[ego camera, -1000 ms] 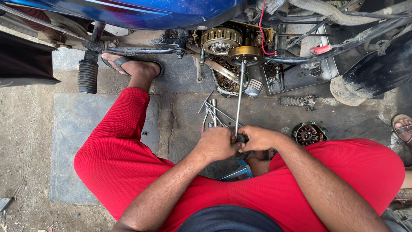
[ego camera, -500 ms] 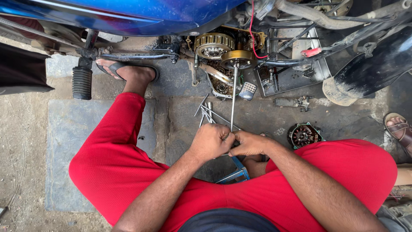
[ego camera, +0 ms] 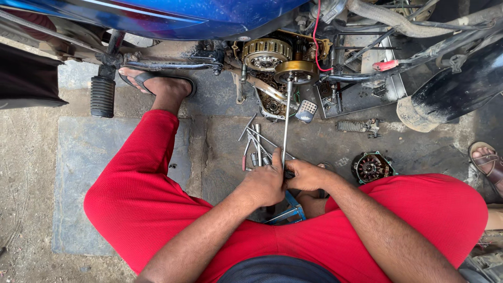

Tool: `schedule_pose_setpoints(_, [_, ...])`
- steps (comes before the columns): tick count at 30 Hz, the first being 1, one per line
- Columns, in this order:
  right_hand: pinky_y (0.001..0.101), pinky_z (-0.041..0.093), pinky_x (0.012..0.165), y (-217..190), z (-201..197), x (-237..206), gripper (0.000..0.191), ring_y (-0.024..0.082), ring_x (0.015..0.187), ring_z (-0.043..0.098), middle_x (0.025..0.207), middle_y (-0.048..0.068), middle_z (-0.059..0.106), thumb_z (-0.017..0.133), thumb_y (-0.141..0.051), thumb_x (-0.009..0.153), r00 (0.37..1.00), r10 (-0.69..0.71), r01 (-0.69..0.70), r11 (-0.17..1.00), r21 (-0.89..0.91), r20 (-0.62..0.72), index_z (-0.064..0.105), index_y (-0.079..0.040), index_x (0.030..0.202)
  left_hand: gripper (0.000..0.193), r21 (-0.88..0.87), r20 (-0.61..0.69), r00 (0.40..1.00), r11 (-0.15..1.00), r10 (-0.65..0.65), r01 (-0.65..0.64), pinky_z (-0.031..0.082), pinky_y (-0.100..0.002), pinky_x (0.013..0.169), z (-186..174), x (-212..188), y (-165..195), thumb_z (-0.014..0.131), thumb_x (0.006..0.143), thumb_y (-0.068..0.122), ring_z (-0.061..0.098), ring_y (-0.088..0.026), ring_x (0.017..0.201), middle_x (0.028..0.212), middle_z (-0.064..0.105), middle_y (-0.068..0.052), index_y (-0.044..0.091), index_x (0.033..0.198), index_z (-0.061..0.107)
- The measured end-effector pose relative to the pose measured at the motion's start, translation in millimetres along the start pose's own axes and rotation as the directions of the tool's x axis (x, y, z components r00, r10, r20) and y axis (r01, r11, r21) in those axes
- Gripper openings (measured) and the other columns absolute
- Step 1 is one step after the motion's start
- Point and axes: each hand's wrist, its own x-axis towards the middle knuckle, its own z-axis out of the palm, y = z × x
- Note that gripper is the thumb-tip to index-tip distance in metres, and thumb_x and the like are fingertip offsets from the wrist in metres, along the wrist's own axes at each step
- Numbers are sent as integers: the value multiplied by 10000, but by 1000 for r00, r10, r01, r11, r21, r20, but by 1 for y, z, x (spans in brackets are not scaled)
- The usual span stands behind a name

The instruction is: The person sits on the ground and uses a T-handle wrench to tighten bolts on the exposed engine of a blue Hero motorcycle. They repeatedly adjust the tool and apply torque to fasteners within the engine casing while other tools and parts lie on the floor nearby.

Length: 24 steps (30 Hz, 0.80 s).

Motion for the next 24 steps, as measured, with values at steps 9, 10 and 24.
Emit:
schedule_pose_setpoints(9, [426, 593, 854, -13, 0, -6, 267, 326, 956, 755, 984, 189, 765, 771, -179, 774, 989, 132, -147, 865, -481, -65, 736, -18, 984, 350, 167, -97, 994, 985, 56, -39, 608, -428, 830, 24, 2, 3, 703, 880, 196, 760, -330, 973, 1002, 749, -207, -34, 1140, 663])
schedule_pose_setpoints(10, [428, 592, 858, -17, -2, -6, 275, 323, 969, 752, 993, 186, 763, 769, -176, 769, 984, 160, -181, 853, -490, -84, 729, -20, 992, 367, 168, -105, 993, 985, 51, -33, 615, -426, 810, 25, 1, 4, 700, 887, 198, 766, -327, 952, 979, 751, -206, -51, 1152, 653])
schedule_pose_setpoints(24, [461, 484, 779, 50, -57, -21, 251, 260, 857, 566, 942, 127, 643, 719, -184, 900, 983, 180, -180, 984, -3, 36, 766, -80, 1124, 472, -309, -106, 990, 943, 92, -121, 564, -447, 904, 25, 25, -28, 647, 681, 61, 716, -358, 1044, 1024, 738, -231, 19, 1148, 700])
